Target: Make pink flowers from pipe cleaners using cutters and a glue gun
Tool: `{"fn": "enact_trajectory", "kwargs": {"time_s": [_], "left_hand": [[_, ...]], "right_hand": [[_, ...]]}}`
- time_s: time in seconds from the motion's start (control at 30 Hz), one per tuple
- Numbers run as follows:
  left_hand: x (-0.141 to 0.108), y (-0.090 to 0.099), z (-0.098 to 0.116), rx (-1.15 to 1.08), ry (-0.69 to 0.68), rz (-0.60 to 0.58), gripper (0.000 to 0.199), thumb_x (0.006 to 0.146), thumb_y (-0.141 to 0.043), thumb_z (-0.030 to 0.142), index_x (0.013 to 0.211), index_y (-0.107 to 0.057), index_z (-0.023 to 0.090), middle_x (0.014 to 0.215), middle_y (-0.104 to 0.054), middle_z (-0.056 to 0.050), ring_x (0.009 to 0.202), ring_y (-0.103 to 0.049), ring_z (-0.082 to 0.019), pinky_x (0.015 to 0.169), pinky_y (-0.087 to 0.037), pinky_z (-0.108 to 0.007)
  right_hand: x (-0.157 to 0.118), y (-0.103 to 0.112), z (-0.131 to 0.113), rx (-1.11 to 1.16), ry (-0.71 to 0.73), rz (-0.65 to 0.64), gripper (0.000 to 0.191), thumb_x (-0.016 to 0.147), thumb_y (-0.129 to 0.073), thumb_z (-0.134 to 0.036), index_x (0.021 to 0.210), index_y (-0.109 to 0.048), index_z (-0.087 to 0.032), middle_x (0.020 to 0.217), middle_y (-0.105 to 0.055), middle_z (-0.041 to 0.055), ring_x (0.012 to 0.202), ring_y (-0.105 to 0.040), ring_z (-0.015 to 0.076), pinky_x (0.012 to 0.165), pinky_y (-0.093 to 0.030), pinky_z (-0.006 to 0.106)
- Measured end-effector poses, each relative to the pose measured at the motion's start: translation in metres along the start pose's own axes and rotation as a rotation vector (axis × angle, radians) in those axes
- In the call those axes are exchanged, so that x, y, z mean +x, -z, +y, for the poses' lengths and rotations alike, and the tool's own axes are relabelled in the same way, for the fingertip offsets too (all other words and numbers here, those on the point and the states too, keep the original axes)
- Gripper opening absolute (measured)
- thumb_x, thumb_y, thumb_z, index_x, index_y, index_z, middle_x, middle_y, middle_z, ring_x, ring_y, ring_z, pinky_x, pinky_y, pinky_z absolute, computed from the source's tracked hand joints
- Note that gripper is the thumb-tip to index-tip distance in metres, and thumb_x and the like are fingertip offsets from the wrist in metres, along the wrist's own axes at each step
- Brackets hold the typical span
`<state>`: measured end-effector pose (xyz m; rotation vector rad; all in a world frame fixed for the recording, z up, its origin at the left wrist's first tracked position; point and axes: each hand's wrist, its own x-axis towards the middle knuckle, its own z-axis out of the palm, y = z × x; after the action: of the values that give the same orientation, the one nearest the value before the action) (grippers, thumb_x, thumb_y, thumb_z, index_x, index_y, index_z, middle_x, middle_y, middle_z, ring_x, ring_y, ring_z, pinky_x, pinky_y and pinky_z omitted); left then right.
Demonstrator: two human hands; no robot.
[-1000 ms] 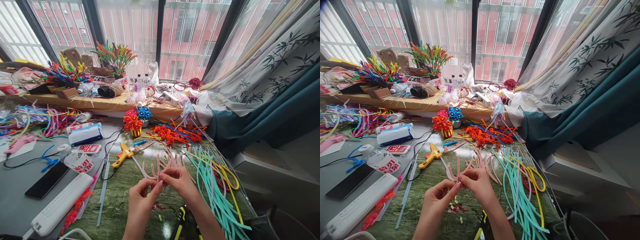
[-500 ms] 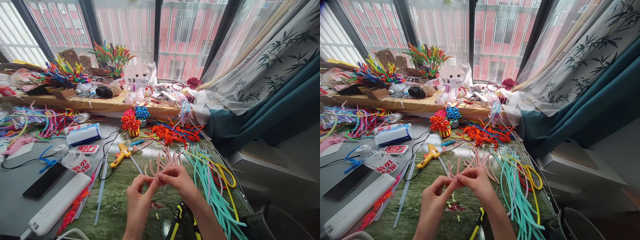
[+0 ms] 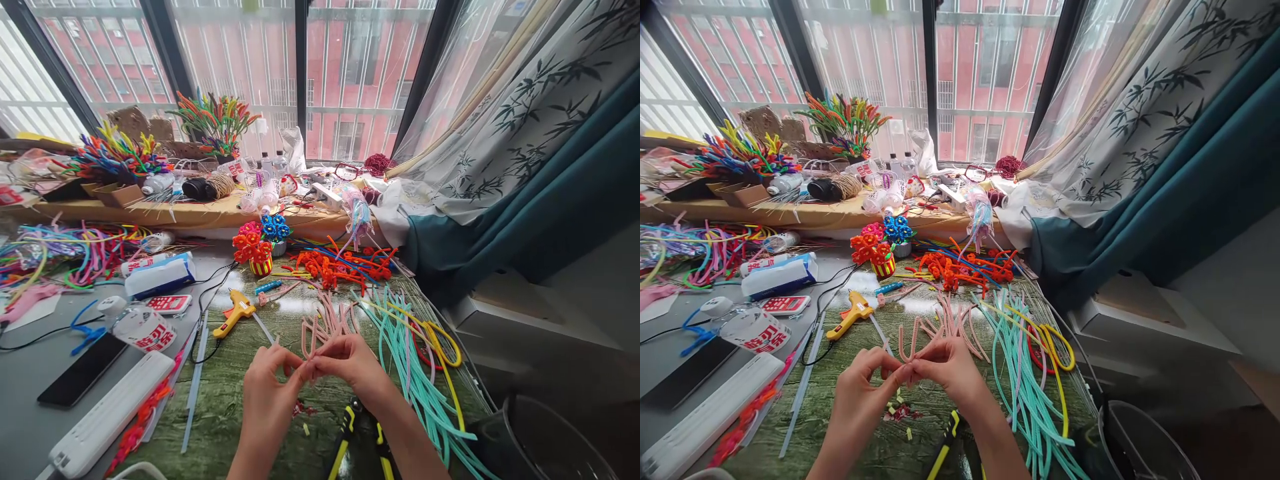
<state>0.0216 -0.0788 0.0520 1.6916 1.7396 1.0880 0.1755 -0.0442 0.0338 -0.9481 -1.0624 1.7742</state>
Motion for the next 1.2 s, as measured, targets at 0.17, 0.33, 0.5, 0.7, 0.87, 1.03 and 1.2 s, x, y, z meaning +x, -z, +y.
{"fn": "enact_trajectory", "kwargs": {"time_s": [0.17,0.33,0.5,0.7,0.87,1.03,1.2], "left_hand": [[-0.005,-0.002,0.003,-0.086,0.032,0.056,0.031,0.084,-0.057,0.051,0.077,-0.067,0.023,0.071,-0.064,0.000,0.064,-0.051,-0.017,0.061,-0.040,-0.027],[-0.007,-0.005,0.004,-0.078,-0.037,0.006,0.026,0.082,-0.062,0.049,0.087,-0.069,0.025,0.081,-0.067,0.000,0.070,-0.055,-0.018,0.066,-0.043,-0.028],[-0.001,-0.007,0.007,0.002,-0.154,-0.003,0.020,0.083,-0.063,0.042,0.079,-0.069,0.024,0.081,-0.071,-0.003,0.079,-0.058,-0.021,0.070,-0.045,-0.030],[0.005,-0.007,0.008,0.054,-0.179,-0.059,0.019,0.082,-0.064,0.042,0.079,-0.072,0.025,0.077,-0.072,-0.002,0.072,-0.060,-0.020,0.071,-0.045,-0.032],[0.010,-0.007,0.006,-0.032,-0.119,-0.114,0.020,0.081,-0.064,0.041,0.078,-0.071,0.023,0.075,-0.071,-0.002,0.069,-0.059,-0.018,0.066,-0.046,-0.028],[0.016,-0.007,0.001,-0.063,-0.098,-0.145,0.018,0.079,-0.066,0.040,0.076,-0.072,0.022,0.073,-0.071,-0.001,0.067,-0.059,-0.017,0.063,-0.046,-0.026],[0.023,-0.008,-0.005,-0.082,-0.076,-0.163,0.017,0.074,-0.070,0.039,0.076,-0.074,0.022,0.071,-0.072,-0.003,0.065,-0.058,-0.018,0.061,-0.045,-0.026]], "right_hand": [[-0.004,-0.004,0.000,0.082,0.118,0.143,0.024,0.056,-0.087,-0.037,0.064,-0.076,-0.017,0.060,-0.074,0.0057,0.057,-0.070,0.0197,0.061,-0.056,0.030],[-0.009,-0.006,0.004,0.127,0.198,0.239,0.019,0.060,-0.086,-0.034,0.066,-0.077,-0.019,0.065,-0.075,0.0052,0.061,-0.070,0.0199,0.065,-0.058,0.031],[-0.008,-0.006,0.014,0.194,0.210,0.267,0.016,0.059,-0.086,-0.031,0.065,-0.077,-0.019,0.069,-0.074,0.0038,0.061,-0.069,0.0184,0.064,-0.058,0.029],[-0.005,-0.002,0.014,0.224,0.225,0.230,0.014,0.057,-0.086,-0.029,0.062,-0.076,-0.020,0.064,-0.072,0.0017,0.059,-0.067,0.0168,0.063,-0.058,0.028],[-0.005,0.000,0.011,0.181,0.186,0.214,0.017,0.058,-0.086,-0.032,0.063,-0.077,-0.019,0.066,-0.073,0.0033,0.061,-0.068,0.0188,0.064,-0.058,0.030],[-0.003,0.005,0.018,0.152,0.141,0.176,0.022,0.057,-0.087,-0.036,0.066,-0.077,-0.018,0.066,-0.074,0.0046,0.062,-0.070,0.0206,0.064,-0.057,0.031],[0.001,0.010,0.020,0.179,0.093,0.131,0.032,0.049,-0.091,-0.039,0.068,-0.077,-0.017,0.062,-0.073,0.0048,0.061,-0.070,0.0218,0.065,-0.057,0.033]]}}
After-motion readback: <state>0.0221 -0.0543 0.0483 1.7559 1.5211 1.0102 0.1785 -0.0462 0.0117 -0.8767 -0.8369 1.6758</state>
